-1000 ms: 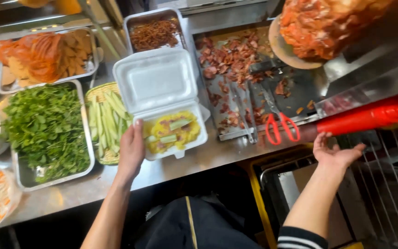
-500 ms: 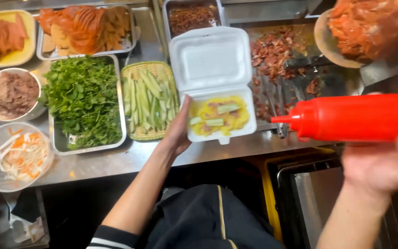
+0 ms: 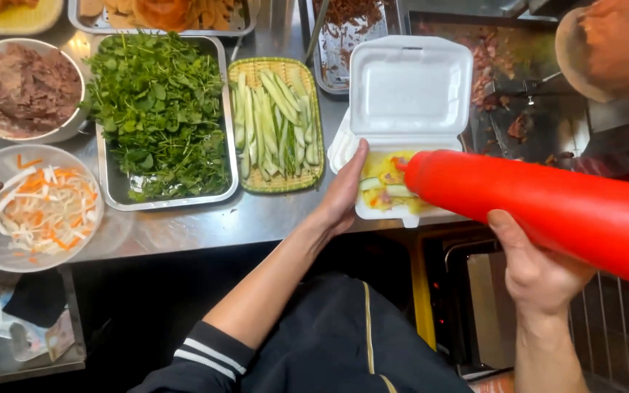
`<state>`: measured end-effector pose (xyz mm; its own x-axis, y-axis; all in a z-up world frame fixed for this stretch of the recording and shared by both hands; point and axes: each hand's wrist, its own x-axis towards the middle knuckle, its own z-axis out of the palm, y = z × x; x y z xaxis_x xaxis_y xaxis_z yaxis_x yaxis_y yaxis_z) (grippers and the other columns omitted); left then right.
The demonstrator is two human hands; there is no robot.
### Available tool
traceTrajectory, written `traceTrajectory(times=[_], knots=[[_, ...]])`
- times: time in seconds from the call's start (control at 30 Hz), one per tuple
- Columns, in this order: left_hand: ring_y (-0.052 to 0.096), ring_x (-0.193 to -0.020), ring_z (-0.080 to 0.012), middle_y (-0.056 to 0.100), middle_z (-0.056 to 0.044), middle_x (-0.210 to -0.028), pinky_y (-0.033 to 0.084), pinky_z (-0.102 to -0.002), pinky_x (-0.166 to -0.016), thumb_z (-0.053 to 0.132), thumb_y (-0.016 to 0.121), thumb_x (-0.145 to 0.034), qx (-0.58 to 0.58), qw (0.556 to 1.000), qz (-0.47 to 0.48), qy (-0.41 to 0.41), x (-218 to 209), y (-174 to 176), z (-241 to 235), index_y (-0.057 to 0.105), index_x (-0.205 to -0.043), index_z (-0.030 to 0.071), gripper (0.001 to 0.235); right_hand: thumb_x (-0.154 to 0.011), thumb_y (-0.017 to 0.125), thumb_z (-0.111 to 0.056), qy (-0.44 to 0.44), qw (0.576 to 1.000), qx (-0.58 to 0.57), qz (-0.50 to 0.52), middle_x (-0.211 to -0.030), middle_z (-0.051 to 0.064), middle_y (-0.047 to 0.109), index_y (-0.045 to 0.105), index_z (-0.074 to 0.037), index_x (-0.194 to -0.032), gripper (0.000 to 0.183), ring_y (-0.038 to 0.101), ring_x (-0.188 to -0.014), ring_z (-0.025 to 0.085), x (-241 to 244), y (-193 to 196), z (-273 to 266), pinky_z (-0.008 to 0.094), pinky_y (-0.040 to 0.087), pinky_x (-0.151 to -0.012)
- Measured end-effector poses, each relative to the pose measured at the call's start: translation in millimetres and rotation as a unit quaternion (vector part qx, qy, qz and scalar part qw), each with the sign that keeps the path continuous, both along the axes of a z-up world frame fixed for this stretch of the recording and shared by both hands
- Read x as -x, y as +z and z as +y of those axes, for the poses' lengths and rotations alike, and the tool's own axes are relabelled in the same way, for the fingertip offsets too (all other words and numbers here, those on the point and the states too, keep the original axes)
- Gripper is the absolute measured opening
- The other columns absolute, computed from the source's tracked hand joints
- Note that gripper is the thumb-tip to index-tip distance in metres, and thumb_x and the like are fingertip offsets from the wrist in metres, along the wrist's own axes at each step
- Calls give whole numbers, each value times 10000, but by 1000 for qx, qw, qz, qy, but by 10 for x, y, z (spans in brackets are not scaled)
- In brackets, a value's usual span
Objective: Preparing a food order in a styrofoam container and handling a cash transaction
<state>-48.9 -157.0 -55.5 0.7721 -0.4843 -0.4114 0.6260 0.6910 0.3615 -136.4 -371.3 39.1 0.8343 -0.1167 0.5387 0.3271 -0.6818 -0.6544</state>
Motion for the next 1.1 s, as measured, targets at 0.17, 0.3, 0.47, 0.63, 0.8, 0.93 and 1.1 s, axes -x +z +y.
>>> traceTrajectory(times=[0.17,0.3,0.47,0.63,0.8,0.93,1.1], knots=[[561,-1325,-330,531,-202,-1503,482,-501,-1097,533,480,-906,36,999,-6,13,2,-16,129,416,-1536,82,778,-909,785,21,-13,1000,14,24,-1407,289,519,386,77,-1464,686,564,-1270,433,153,167,-25,530,520,-1177],[553,-1341,-337,541,-212,-1484,476,-501,-1106,531,481,-895,42,999,9,-11,36,81,229,401,-1547,79,798,-908,814,-9,-51,995,66,60,-1389,278,557,437,102,-1441,662,594,-1271,423,376,319,-20,511,538,-1166],[555,-1335,-345,546,-211,-1480,474,-509,-1102,543,484,-887,56,998,23,-32,45,61,271,418,-1536,80,800,-984,737,37,-24,998,53,-2,-1442,307,484,369,92,-1478,618,542,-1318,492,376,367,-126,561,498,-1229],[557,-1328,-356,553,-211,-1473,471,-519,-1098,558,487,-878,68,996,39,-53,58,15,247,439,-1523,82,803,-1003,714,137,-60,997,21,-36,-1458,367,452,343,167,-1488,611,514,-1317,511,388,349,-193,577,481,-1201],[561,-1318,-371,562,-210,-1465,468,-534,-1092,579,491,-865,68,995,52,-52,19,28,172,467,-1505,84,809,-988,740,109,-60,998,-14,-31,-1439,341,494,409,154,-1454,573,552,-1331,504,449,245,-556,597,526,-1254],[562,-1313,-378,567,-210,-1461,466,-541,-1089,589,493,-859,70,993,66,-67,-42,12,-51,481,-1496,86,812,-1009,670,142,-22,996,-75,-42,-1483,292,428,331,36,-1535,634,490,-1373,477,87,350,-705,579,477,-1279],[571,-1280,-394,581,-225,-1426,452,-573,-1098,554,544,-839,62,992,96,-60,-147,154,-482,521,-1455,47,798,-589,834,-576,-220,778,-575,123,-1330,74,715,608,-224,-1373,888,701,-1246,278,-204,98,-1438,470,611,-974]])
